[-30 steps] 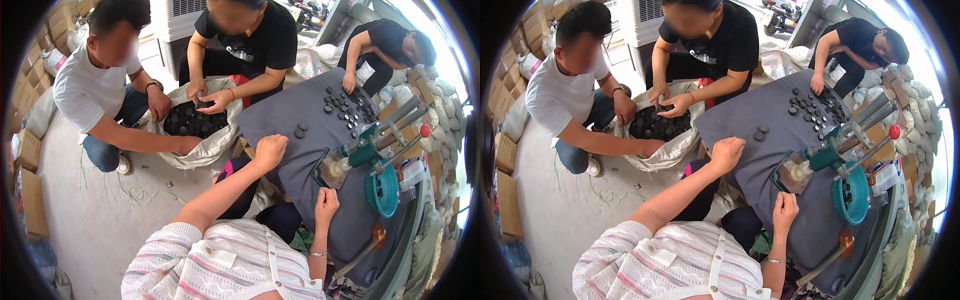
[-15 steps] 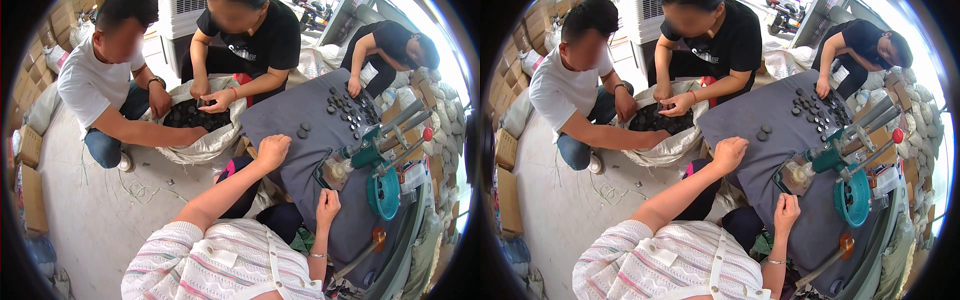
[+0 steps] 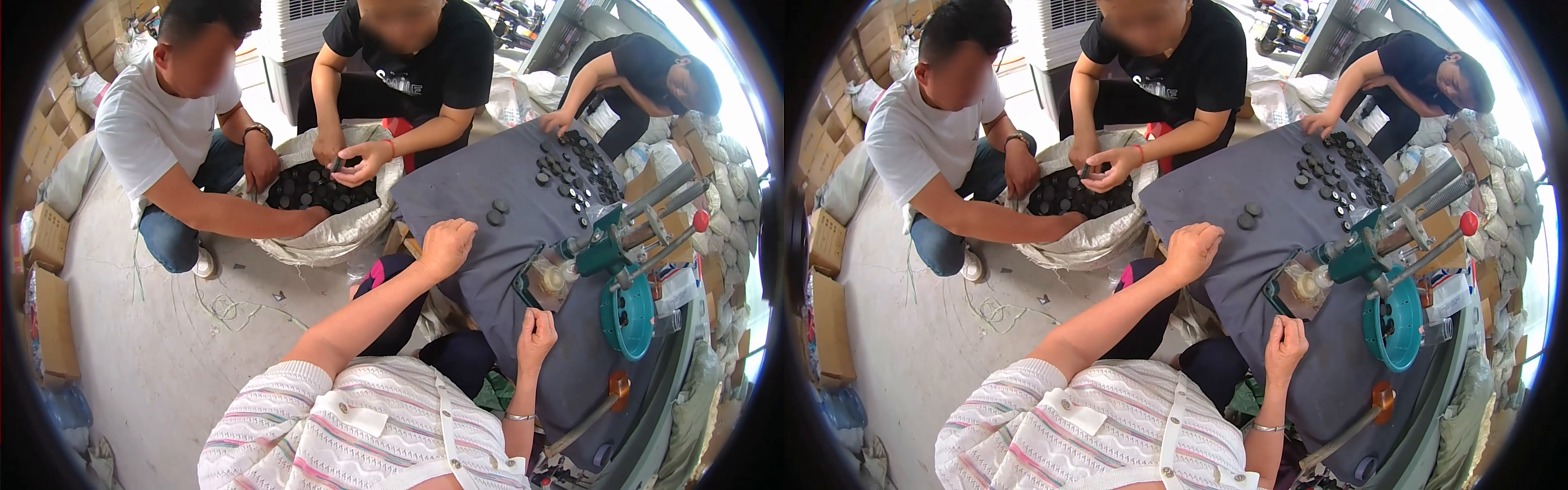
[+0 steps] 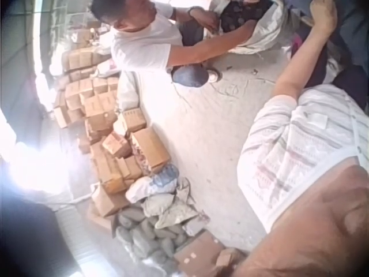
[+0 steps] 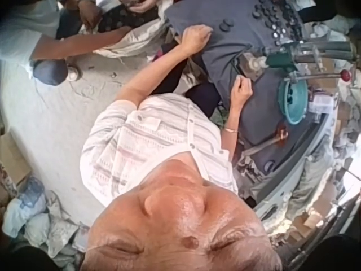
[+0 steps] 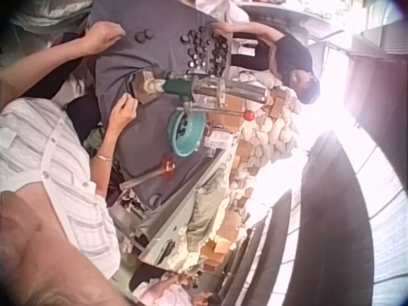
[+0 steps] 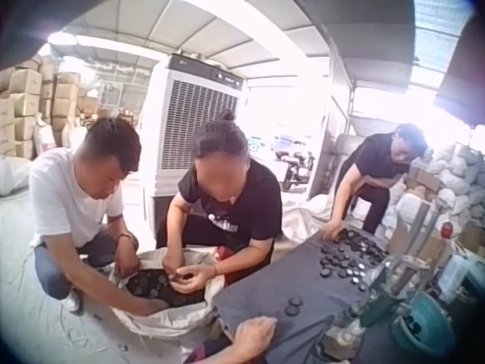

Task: The person places round pieces under a manual press machine, operates the press lever by hand to press them, and arranges the round pieces across the table.

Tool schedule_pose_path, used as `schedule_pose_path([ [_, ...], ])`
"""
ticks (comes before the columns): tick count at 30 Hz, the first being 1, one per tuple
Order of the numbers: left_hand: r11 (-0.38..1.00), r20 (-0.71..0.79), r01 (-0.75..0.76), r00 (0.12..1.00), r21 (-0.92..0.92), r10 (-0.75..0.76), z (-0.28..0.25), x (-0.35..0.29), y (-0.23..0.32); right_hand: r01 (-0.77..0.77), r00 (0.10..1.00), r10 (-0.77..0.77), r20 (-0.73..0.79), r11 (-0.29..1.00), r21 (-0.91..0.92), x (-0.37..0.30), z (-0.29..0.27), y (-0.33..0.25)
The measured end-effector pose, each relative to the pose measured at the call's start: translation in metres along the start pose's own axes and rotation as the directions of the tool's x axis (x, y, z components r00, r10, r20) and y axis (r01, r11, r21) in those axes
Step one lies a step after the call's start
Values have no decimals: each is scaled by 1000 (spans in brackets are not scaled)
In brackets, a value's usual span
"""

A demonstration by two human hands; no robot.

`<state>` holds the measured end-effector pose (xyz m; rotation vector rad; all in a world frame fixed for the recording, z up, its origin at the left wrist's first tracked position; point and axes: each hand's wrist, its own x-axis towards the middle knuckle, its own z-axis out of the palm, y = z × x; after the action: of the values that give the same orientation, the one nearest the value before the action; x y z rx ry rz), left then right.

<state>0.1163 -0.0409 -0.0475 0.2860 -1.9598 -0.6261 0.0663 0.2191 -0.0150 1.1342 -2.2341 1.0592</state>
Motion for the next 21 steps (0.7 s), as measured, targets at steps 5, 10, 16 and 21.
schedule_pose_path([
  [5,1000,-10,-17,1000,-18,17,0,0,0,2,1000,-2,-15,1000,1,1,-2,-5],
  [10,999,21,-19,1000,-40,20,1,2,1,-49,998,50,-46,998,30,2,-5,-7],
  [16,1000,33,-19,999,-21,20,0,5,0,-152,979,166,-122,982,117,5,-4,-2],
  [21,1000,73,-2,997,-14,3,2,5,2,-147,974,169,-154,978,145,5,-6,0],
])
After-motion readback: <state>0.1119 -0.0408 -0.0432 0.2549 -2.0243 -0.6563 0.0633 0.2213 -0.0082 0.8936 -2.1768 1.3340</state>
